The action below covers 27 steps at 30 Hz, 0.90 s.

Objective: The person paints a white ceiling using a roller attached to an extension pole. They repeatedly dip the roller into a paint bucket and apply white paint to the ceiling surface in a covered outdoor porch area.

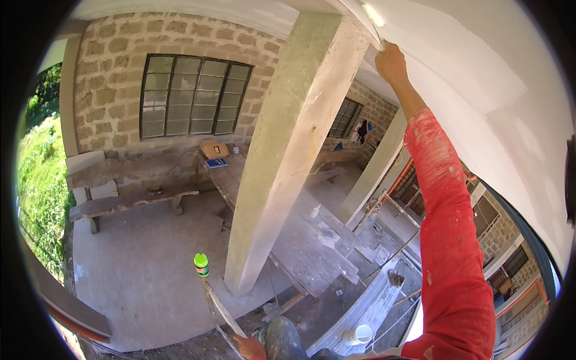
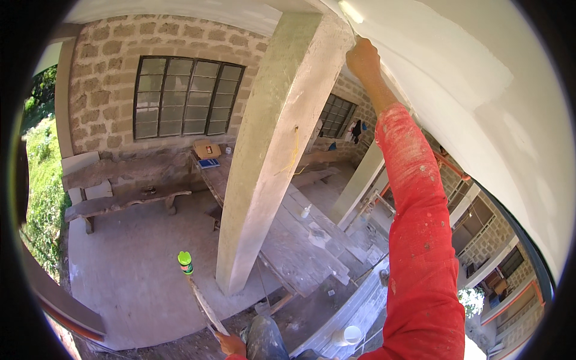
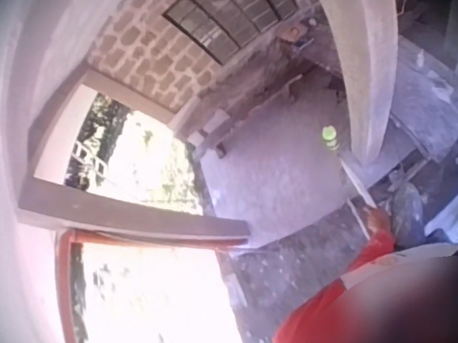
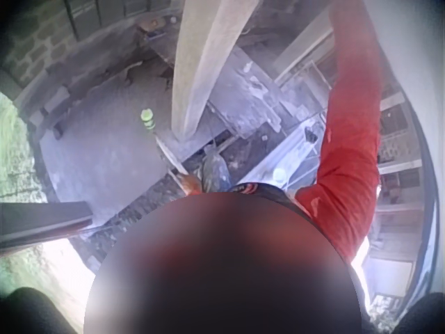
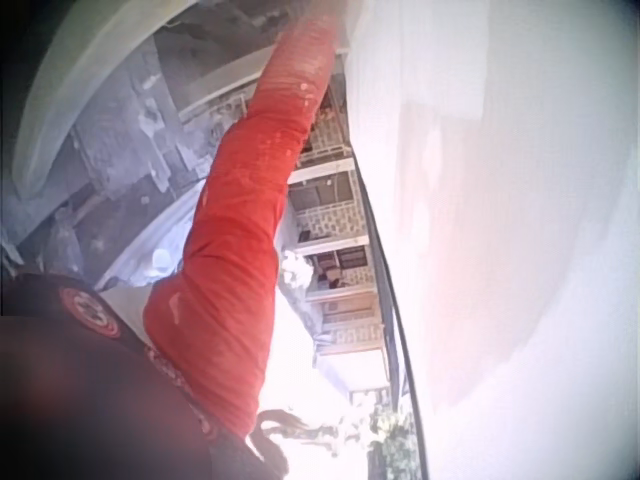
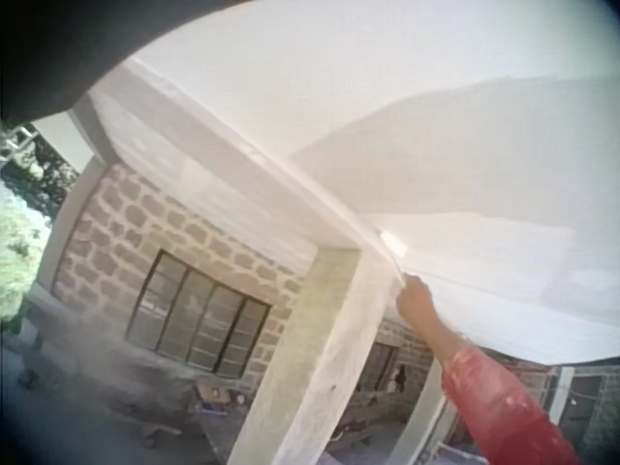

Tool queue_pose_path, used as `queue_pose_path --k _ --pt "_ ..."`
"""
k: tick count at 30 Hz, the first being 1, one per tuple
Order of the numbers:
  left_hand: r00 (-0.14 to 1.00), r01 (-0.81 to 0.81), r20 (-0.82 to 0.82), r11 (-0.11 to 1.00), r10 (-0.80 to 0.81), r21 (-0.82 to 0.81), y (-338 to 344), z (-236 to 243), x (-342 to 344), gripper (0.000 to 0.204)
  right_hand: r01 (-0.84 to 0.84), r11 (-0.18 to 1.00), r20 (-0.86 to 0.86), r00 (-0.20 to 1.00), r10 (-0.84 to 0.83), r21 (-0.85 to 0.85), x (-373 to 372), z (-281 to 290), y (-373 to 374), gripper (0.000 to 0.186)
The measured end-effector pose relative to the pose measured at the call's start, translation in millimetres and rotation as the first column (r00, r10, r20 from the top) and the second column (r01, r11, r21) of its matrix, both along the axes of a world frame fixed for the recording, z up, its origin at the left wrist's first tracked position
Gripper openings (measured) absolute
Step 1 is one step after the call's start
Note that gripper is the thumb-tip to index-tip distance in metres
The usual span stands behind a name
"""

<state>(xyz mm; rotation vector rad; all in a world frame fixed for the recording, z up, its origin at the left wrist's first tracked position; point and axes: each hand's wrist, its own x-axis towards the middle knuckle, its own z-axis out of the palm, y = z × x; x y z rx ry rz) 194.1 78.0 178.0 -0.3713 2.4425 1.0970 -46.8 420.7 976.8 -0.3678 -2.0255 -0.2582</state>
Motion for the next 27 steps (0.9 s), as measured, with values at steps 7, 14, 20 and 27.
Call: queue_pose_path --k 7,14,20,27 --pt "0.963 0.206 -0.126 0.952 -0.239 -0.228 13.9 -133.4 10.3 0.074 0.029 1.000 0.039 0.999 -0.028 -0.003 -73.1 33.7 5.6 0.041" --pt "0.986 0.054 -0.153 0.994 -0.069 -0.098 20.9 -100.5 12.1 0.056 0.067 0.998 -0.006 0.998 -0.067 -0.006 -74.3 22.0 25.5 0.043" --pt "0.983 0.066 -0.169 0.996 -0.076 -0.063 9.8 -86.0 7.3 0.065 0.053 0.995 -0.068 0.996 -0.058 -0.084 31.0 -22.0 -28.3 0.046" --pt "0.978 -0.012 -0.206 0.999 0.005 -0.033 8.1 -68.1 8.0 0.065 0.050 0.984 -0.151 0.986 -0.077 -0.173 195.5 -73.2 -83.1 0.048"
